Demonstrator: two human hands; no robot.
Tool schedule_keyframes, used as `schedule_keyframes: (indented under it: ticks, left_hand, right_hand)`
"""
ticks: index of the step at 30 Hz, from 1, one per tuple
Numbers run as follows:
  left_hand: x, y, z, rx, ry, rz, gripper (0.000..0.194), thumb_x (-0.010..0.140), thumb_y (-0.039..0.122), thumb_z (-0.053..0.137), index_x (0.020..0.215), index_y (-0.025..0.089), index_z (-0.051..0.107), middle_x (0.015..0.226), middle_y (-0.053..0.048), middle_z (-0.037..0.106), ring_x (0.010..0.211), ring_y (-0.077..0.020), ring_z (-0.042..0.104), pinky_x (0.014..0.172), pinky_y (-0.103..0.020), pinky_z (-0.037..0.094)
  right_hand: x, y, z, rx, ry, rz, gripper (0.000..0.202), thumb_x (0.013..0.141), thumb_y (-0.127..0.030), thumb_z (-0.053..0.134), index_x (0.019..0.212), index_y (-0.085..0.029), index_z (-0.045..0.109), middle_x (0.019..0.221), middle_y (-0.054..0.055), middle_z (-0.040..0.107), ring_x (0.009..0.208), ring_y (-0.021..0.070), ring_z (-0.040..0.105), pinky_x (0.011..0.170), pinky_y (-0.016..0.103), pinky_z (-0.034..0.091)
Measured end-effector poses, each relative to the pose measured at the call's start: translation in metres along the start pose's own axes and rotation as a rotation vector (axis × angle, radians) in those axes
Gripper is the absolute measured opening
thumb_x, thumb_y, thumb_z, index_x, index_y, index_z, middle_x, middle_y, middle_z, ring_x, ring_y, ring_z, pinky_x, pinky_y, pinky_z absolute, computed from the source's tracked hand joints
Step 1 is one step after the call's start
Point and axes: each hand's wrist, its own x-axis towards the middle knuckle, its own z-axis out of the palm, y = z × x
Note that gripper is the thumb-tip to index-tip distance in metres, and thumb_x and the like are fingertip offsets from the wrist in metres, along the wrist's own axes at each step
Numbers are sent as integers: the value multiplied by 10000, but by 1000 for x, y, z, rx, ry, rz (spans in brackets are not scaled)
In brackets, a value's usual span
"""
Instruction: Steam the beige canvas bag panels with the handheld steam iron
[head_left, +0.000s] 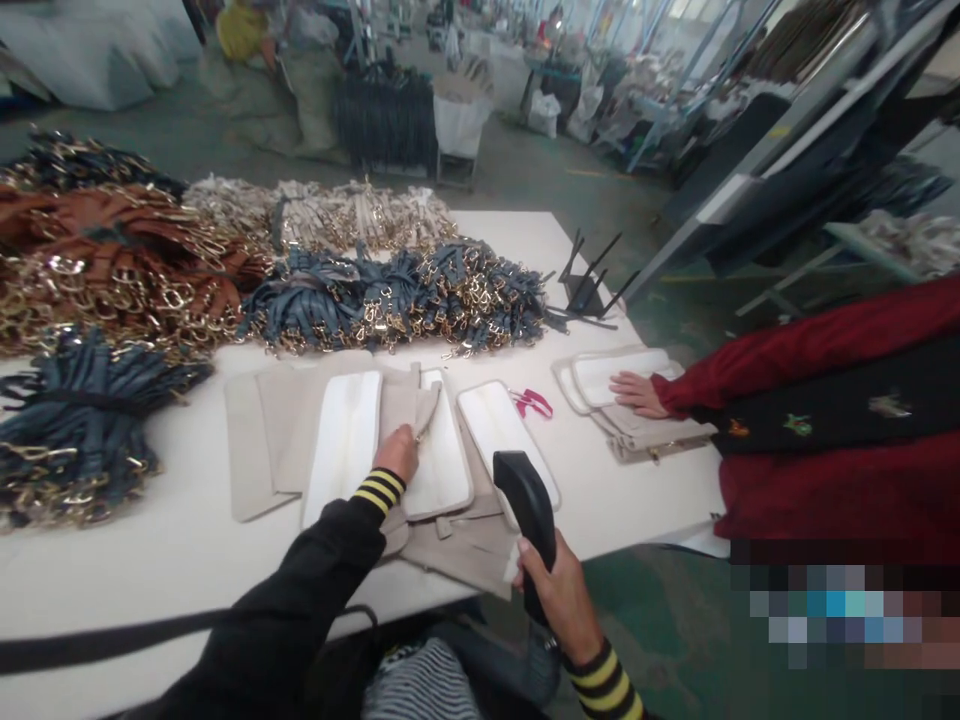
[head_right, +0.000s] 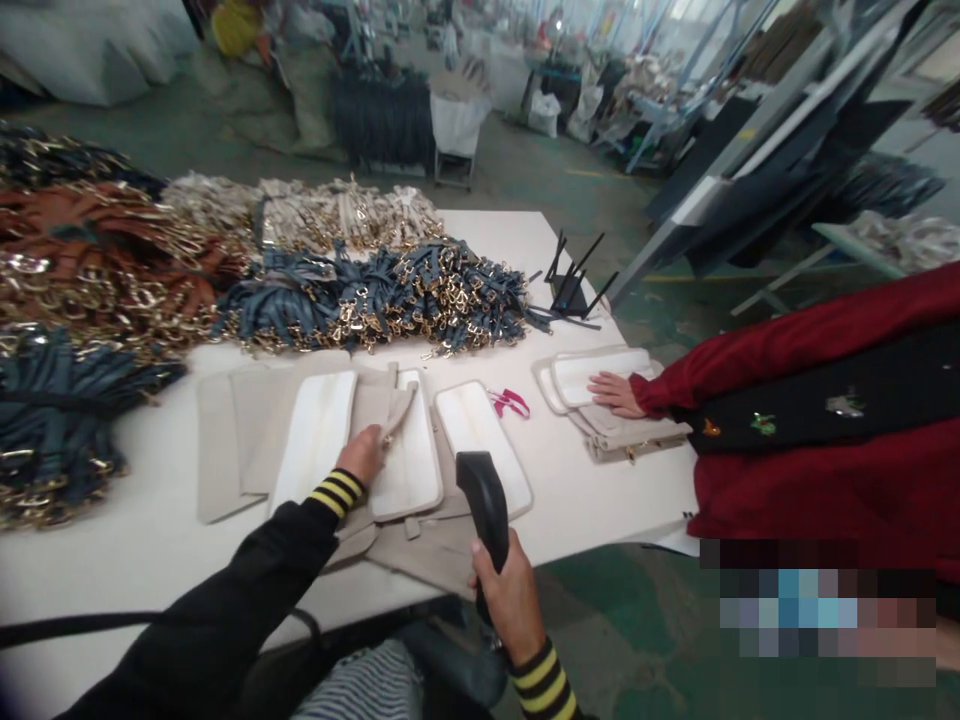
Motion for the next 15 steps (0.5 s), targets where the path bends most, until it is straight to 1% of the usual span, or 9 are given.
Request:
schedule_keyframes:
  ticks: [2, 5, 7, 8, 9, 10, 11, 13, 15]
  left_hand:
    - [-2, -12, -45, -225, 53, 5, 322, 712, 88, 500, 1023, 86, 583, 843, -101, 656, 820, -230, 616, 759, -326, 473]
    - [-18, -22, -116, -663, 276, 105, 309, 685, 166, 543, 985, 135, 611, 811, -27, 649, 765, -193, 607, 729, -306, 481]
    - [-34, -24, -143, -971, 359, 94, 360, 670, 222, 569, 1022, 147, 592, 808, -16, 641, 749, -184, 607, 715, -317, 489]
    - [-42, -24, -146, -1105, 369, 67, 391, 661, 245, 581, 1041, 153, 575, 808, -14, 639, 753, -186, 610, 710, -324, 495]
    - [-49, -25, -140, -1214, 366, 28, 413, 649, 264, 594, 1047, 160, 559, 803, -13, 638, 761, -191, 616, 703, -329, 501]
    - [-55, -26, -127, -1294, 354, -20, 419, 634, 278, 606, 1033, 164, 549, 792, -11, 638, 769, -199, 621, 695, -331, 507]
    - [-59, -29, -106, -1346, 334, -78, 412, 618, 288, 615, 1005, 165, 543, 775, -11, 638, 772, -208, 627, 685, -332, 513]
    - [-65, -39, -53, -1402, 250, -208, 360, 594, 296, 615, 919, 159, 540, 720, -17, 637, 744, -221, 637, 649, -335, 522]
    - [-70, -51, 4, -1411, 111, -317, 293, 590, 289, 585, 849, 158, 548, 675, -35, 641, 706, -234, 646, 621, -352, 527]
  right_hand:
    - [0, -5, -5, 8, 5, -26, 316, 792, -497, 481, 772, -182, 493, 514, -3, 576, 481, 180, 585, 502, 280, 463]
    - [0, -13, -15, 14, 31, -62, 337, 790, -515, 478, 718, -187, 503, 504, 9, 579, 468, 175, 570, 496, 280, 459]
    - [-1, -18, -22, 17, 61, -73, 369, 789, -537, 476, 674, -188, 508, 509, 23, 583, 465, 174, 564, 497, 283, 460]
    - [-2, -20, -26, 25, 75, -70, 385, 790, -547, 474, 659, -187, 512, 511, 30, 585, 462, 174, 560, 494, 285, 461]
    - [-2, -22, -31, 37, 90, -65, 396, 792, -554, 474, 652, -186, 518, 514, 36, 586, 460, 175, 559, 486, 287, 462]
    - [-3, -24, -35, 50, 103, -59, 403, 795, -557, 473, 651, -184, 525, 517, 42, 586, 461, 178, 560, 477, 286, 461]
    - [-4, -25, -39, 64, 114, -53, 406, 800, -557, 471, 657, -182, 532, 524, 46, 588, 465, 180, 562, 466, 285, 461]
    - [-5, -29, -45, 82, 126, -49, 405, 811, -554, 463, 677, -180, 544, 547, 52, 594, 470, 181, 565, 450, 281, 462]
    - [-6, -34, -47, 74, 112, -53, 407, 814, -554, 457, 681, -180, 547, 557, 52, 594, 456, 173, 557, 435, 275, 460]
